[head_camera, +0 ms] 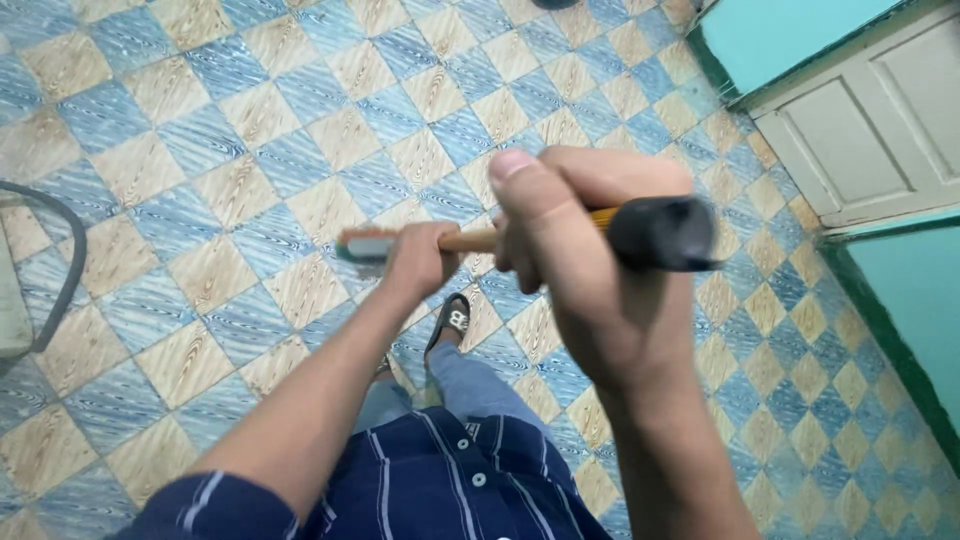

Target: Sweep the tiled floor and move a washing machine lid.

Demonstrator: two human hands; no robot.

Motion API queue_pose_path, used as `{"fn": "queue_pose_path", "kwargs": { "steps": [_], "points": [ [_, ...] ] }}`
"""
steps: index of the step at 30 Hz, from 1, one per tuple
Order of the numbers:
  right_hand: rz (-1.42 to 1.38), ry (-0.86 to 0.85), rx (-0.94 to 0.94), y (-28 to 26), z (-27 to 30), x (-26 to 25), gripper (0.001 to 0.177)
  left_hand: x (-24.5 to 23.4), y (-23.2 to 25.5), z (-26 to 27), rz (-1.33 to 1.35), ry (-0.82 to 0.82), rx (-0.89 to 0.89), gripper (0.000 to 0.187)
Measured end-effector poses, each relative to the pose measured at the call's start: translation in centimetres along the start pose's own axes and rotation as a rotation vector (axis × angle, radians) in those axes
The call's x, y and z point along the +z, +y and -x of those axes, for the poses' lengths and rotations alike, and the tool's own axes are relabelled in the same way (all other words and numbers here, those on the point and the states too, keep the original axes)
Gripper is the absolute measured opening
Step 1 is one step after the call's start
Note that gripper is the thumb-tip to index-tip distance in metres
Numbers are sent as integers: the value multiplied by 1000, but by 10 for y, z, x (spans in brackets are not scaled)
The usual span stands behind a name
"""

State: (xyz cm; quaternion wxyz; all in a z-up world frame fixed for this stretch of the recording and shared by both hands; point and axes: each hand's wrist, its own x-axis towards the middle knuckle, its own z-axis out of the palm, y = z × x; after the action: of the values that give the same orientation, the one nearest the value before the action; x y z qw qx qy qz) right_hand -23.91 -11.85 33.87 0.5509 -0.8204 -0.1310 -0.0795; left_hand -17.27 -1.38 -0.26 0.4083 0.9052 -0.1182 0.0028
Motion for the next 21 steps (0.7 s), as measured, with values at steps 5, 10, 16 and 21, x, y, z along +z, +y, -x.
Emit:
{"fn": "queue_pose_path", "kwargs": {
  "steps": [5,10,16,21],
  "points": [
    [-16,-27,41,-27,10,-10,42,-32,38,36,198,-61,-63,17],
    [-137,-79,35,-32,18,-22,39,-58,62,46,105,78,-67,13],
    [-325,-333,-180,19,18,-40,43,-67,49,55,69,447,-98,19],
    [-503,-392,-116,35,35,-48,40,-50,35,76,-140,558,-325,24]
  ]
}}
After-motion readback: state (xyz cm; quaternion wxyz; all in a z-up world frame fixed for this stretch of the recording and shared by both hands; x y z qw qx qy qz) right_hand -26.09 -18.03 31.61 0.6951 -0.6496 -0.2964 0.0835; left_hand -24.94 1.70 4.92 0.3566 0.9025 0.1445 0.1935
